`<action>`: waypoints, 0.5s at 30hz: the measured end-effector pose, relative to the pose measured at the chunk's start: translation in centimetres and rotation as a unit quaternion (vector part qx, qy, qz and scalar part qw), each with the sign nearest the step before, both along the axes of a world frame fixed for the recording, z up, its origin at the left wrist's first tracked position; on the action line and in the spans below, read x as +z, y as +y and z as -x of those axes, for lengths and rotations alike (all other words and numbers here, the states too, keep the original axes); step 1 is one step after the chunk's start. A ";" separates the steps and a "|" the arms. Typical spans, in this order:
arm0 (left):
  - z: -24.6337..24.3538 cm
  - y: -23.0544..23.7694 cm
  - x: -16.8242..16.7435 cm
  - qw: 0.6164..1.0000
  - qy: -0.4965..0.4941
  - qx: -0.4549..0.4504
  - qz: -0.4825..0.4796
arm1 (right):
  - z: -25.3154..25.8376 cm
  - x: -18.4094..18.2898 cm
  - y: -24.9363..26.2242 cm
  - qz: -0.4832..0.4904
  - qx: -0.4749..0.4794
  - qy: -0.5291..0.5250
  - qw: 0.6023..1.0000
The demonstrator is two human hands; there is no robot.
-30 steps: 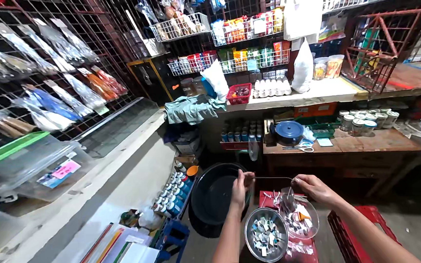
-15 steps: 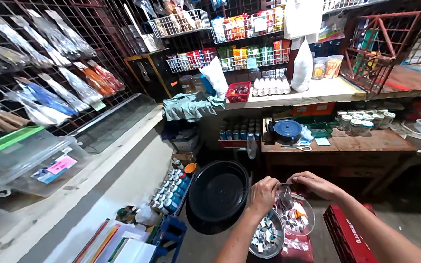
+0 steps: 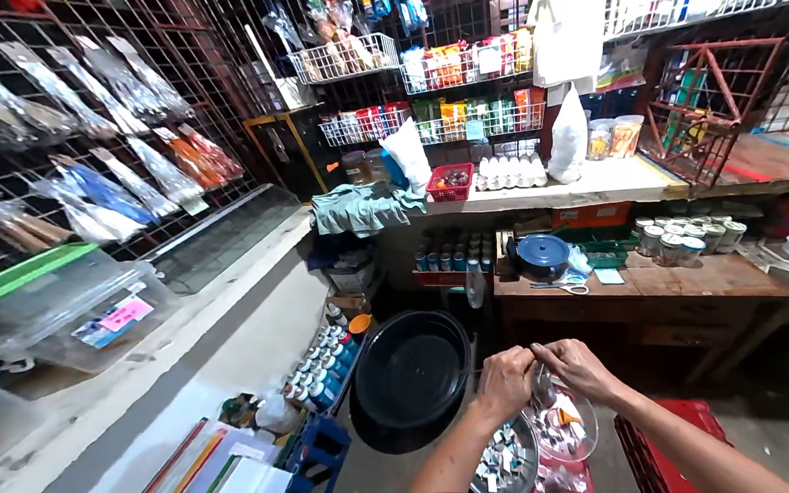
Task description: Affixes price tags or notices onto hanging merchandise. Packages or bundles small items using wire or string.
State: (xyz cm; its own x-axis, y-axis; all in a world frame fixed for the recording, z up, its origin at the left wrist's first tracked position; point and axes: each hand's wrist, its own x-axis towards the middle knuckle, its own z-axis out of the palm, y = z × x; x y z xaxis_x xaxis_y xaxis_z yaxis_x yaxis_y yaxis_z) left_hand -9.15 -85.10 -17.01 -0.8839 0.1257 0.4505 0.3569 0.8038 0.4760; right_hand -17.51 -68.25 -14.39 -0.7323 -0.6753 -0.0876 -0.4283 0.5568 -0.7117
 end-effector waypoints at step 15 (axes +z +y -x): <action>-0.8 -0.7 -0.7 0.977 -0.059 -0.007 -0.207 | 0.3 -2.1 2.1 0.188 0.026 0.211 0.959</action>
State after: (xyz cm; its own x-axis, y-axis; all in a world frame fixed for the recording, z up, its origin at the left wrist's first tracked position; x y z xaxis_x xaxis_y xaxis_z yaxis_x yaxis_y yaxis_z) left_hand -8.34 -85.75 -17.70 -0.9323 -0.0335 0.3601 0.2890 0.5299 0.7973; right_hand -17.79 -66.13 -16.45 -0.6142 -0.6372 0.4655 -0.7419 0.2653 -0.6158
